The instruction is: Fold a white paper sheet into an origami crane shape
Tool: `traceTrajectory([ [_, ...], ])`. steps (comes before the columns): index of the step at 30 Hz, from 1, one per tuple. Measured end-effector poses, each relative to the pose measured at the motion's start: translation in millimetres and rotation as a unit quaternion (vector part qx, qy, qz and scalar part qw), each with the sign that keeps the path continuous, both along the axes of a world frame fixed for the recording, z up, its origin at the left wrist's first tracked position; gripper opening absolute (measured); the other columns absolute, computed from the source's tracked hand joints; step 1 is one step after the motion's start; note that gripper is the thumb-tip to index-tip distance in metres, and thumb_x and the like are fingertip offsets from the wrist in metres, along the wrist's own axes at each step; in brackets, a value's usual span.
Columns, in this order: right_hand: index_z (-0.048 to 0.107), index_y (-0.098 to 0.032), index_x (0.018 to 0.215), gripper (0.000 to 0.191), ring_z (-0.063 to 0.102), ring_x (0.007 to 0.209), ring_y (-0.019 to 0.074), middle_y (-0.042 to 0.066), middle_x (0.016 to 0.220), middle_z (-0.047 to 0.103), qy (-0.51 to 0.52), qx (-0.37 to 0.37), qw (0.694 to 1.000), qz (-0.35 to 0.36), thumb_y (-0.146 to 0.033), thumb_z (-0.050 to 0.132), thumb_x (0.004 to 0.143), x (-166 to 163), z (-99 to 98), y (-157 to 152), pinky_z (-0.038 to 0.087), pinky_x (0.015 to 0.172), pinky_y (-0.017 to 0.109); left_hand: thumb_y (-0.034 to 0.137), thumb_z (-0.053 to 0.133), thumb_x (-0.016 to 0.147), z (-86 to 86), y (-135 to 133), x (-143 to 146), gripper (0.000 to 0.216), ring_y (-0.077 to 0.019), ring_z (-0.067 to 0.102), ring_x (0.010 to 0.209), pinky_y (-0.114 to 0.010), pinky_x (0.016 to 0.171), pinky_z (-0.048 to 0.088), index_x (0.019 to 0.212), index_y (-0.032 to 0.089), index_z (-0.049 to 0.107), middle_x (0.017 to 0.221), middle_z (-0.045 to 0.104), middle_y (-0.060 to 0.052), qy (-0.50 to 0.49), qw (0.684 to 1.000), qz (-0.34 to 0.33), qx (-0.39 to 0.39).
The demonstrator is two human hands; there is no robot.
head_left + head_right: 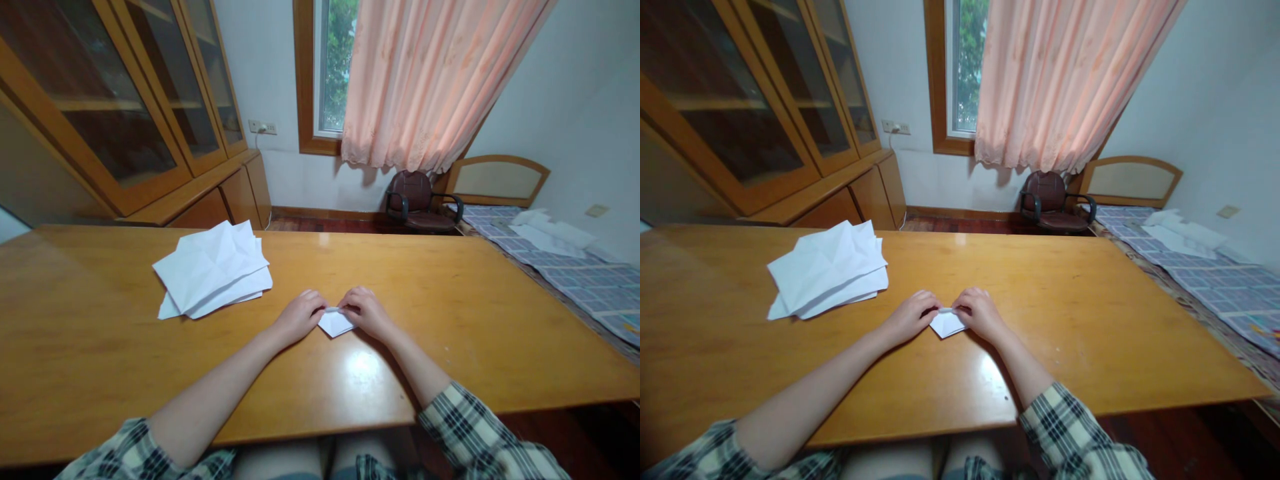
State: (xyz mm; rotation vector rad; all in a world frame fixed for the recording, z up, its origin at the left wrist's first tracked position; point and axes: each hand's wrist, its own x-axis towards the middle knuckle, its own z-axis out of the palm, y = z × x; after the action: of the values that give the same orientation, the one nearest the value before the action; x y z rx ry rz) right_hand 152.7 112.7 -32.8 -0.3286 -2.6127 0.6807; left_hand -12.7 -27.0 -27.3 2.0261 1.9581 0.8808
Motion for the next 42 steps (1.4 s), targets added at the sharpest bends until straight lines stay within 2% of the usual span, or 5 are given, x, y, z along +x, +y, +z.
traceTrajectory([
  [6, 0.07, -0.018, 0.083, 0.015, 0.059, 0.079, 0.0165, 0.006, 0.081, 0.067, 0.041, -0.012, 0.998, 0.044, -0.007, 0.061, 0.078, 3.6, -1.3, 3.0, 0.046, 0.072, 0.028, 0.02, 0.052, 0.088, 4.2, -10.0, 0.0, 0.016, -0.0187, 0.052, 0.09, -0.031, 0.08, 0.043, 0.097, 0.019, 0.066, 0.091, 0.06, -0.006, 0.01, 1.0, -0.015, -0.01],
  [13, 0.07, -0.018, 0.092, 0.017, 0.063, 0.085, 0.0175, 0.009, 0.091, 0.07, 0.053, 0.033, 0.994, 0.084, -0.014, 0.054, 0.087, 10.2, -5.1, 2.8, 0.049, 0.076, 0.029, 0.02, 0.047, 0.092, 3.6, -15.9, 4.7, 0.019, -0.0181, 0.052, 0.087, -0.03, 0.079, 0.044, 0.094, 0.017, 0.066, 0.088, 0.06, -0.006, 0.077, 0.996, -0.043, 0.004],
  [19, 0.07, -0.019, 0.098, 0.022, 0.062, 0.088, 0.0187, 0.01, 0.096, 0.07, 0.01, 0.092, 0.993, 0.073, -0.02, 0.05, 0.09, 12.7, -2.5, -3.3, 0.049, 0.079, 0.031, 0.026, 0.042, 0.095, 0.6, -12.2, 6.0, 0.025, -0.0184, 0.053, 0.082, -0.03, 0.076, 0.044, 0.1, 0.017, 0.064, 0.084, 0.061, -0.007, 0.148, 0.989, -0.025, 0.012],
  [34, 0.07, -0.017, 0.099, 0.021, 0.059, 0.086, 0.0191, 0.009, 0.095, 0.069, -0.004, 0.123, 0.992, 0.04, -0.016, 0.051, 0.089, 9.6, -5.1, -3.7, 0.049, 0.077, 0.03, 0.026, 0.041, 0.095, -11.0, -10.5, 8.4, 0.026, -0.0179, 0.052, 0.089, -0.028, 0.078, 0.045, 0.107, 0.017, 0.063, 0.093, 0.062, -0.007, 0.137, 0.99, -0.035, 0.021],
  [42, 0.067, -0.017, 0.107, 0.026, 0.057, 0.096, 0.021, 0.013, 0.106, 0.067, -0.017, 0.131, 0.989, 0.071, -0.016, 0.048, 0.091, 12.1, -1.8, -3.2, 0.05, 0.083, 0.035, 0.022, 0.039, 0.096, -9.5, -14.4, 10.1, 0.025, -0.0181, 0.05, 0.089, -0.029, 0.078, 0.044, 0.108, 0.017, 0.06, 0.097, 0.061, -0.007, 0.17, 0.984, -0.039, 0.018],
])
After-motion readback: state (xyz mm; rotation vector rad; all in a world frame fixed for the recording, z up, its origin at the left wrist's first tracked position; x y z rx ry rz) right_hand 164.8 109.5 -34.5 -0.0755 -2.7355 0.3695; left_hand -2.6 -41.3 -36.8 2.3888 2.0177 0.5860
